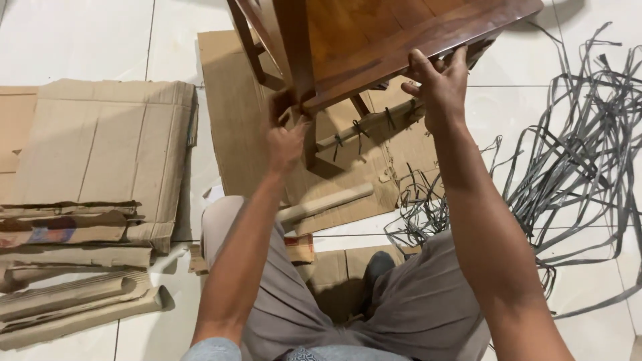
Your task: Wrapping a wooden chair leg with cardboard and securing it with plastic straps.
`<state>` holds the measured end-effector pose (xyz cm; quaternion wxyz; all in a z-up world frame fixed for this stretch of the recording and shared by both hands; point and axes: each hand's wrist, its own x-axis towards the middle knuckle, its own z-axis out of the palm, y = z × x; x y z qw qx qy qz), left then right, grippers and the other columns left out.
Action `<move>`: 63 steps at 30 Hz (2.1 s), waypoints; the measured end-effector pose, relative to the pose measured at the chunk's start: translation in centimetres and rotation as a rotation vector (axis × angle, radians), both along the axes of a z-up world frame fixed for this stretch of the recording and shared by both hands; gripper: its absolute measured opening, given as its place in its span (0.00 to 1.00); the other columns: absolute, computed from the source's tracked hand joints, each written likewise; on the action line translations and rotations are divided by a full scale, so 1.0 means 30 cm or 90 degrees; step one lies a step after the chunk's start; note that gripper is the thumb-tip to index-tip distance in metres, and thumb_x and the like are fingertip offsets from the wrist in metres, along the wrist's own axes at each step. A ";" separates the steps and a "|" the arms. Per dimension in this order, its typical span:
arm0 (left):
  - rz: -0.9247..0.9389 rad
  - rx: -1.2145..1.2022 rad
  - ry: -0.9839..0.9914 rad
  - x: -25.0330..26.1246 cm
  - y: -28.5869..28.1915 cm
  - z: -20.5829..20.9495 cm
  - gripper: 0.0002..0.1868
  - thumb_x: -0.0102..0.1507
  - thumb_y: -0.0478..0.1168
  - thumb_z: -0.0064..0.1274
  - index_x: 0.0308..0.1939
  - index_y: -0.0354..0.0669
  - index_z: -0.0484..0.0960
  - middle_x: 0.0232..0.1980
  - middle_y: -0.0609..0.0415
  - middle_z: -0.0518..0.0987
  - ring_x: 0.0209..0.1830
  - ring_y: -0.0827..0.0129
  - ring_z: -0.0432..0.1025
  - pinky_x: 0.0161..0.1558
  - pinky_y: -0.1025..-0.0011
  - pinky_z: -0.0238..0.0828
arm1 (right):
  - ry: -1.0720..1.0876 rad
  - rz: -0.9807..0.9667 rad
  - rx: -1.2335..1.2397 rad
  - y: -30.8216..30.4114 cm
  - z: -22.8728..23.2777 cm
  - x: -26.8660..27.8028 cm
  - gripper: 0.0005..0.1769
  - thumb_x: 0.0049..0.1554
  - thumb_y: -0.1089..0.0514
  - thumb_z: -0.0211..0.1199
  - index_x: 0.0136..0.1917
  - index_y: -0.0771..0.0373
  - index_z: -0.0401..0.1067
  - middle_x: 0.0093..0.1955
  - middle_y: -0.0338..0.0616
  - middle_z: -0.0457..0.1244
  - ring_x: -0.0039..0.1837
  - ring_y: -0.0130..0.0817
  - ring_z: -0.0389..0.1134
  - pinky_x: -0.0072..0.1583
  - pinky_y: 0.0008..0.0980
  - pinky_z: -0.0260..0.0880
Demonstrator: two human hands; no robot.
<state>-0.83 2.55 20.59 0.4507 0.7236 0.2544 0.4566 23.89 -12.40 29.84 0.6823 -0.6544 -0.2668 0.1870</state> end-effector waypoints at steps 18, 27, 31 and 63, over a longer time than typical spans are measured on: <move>0.009 0.026 -0.075 -0.025 -0.239 0.066 0.36 0.60 0.36 0.68 0.67 0.40 0.64 0.58 0.48 0.73 0.55 0.60 0.74 0.61 0.63 0.76 | 0.150 0.088 0.102 -0.109 0.052 0.022 0.41 0.59 0.62 0.67 0.79 0.65 0.52 0.48 0.42 0.64 0.41 0.27 0.68 0.43 0.22 0.76; -0.042 0.041 -0.093 0.001 -0.258 0.117 0.28 0.57 0.32 0.69 0.57 0.38 0.70 0.52 0.50 0.75 0.49 0.61 0.75 0.60 0.65 0.77 | 0.205 0.042 0.088 -0.092 0.043 0.092 0.50 0.61 0.60 0.64 0.87 0.58 0.40 0.46 0.42 0.67 0.39 0.25 0.68 0.44 0.25 0.77; -0.064 0.022 -0.079 -0.034 -0.255 0.166 0.26 0.59 0.36 0.67 0.55 0.37 0.70 0.50 0.51 0.75 0.47 0.63 0.74 0.54 0.67 0.75 | 0.217 0.017 0.096 -0.090 -0.046 0.082 0.48 0.62 0.55 0.64 0.87 0.54 0.41 0.63 0.54 0.64 0.42 0.28 0.69 0.43 0.25 0.80; -0.206 -0.106 0.883 -0.364 -0.073 -0.612 0.19 0.63 0.39 0.48 0.57 0.49 0.84 0.54 0.44 0.84 0.57 0.48 0.78 0.52 0.51 0.77 | -0.396 0.668 -0.455 -0.326 -0.888 -0.825 0.20 0.55 0.47 0.65 0.61 0.47 0.73 0.60 0.49 0.68 0.57 0.58 0.72 0.58 0.57 0.75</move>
